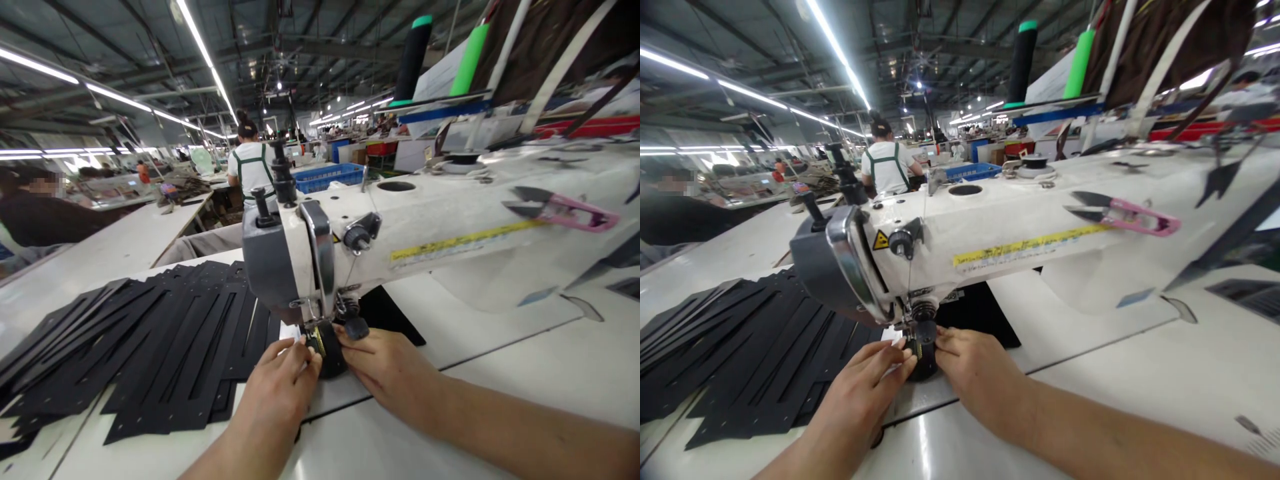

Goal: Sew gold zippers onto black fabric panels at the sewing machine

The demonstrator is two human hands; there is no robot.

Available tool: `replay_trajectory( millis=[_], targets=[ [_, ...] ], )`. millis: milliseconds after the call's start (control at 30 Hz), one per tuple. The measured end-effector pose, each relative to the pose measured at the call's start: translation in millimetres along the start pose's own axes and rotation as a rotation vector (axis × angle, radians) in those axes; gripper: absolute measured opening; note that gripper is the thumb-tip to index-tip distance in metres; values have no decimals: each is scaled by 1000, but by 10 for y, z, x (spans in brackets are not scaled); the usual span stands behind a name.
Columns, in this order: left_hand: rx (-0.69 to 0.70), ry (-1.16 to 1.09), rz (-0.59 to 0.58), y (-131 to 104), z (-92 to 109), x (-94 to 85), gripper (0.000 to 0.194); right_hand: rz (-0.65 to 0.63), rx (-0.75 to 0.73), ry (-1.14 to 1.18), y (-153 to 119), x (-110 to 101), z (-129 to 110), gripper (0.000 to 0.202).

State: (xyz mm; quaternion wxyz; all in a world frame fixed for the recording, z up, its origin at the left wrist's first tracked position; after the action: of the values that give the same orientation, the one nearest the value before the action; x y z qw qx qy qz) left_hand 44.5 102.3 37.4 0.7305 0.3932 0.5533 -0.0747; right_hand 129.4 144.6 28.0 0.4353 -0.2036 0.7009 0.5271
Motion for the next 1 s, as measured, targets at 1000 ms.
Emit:
replay_trajectory(
  millis=[1000],
  targets=[
    [-174,-149,5,1,-304,118,14,81,29,-74,120,138,218,27]
  ],
)
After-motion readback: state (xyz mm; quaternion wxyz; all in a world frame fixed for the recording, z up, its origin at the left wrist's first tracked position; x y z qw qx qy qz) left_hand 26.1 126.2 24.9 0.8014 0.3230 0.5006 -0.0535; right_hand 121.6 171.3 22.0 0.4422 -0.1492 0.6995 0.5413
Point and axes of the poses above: each hand's wrist, its own y-axis towards the middle knuckle, its own x-axis out of the palm, z = x × y, the point moved 8 cm from there along y, towards the middle knuckle, and after that the axes turned 12 degrees about -y, right-handed, at the moved point
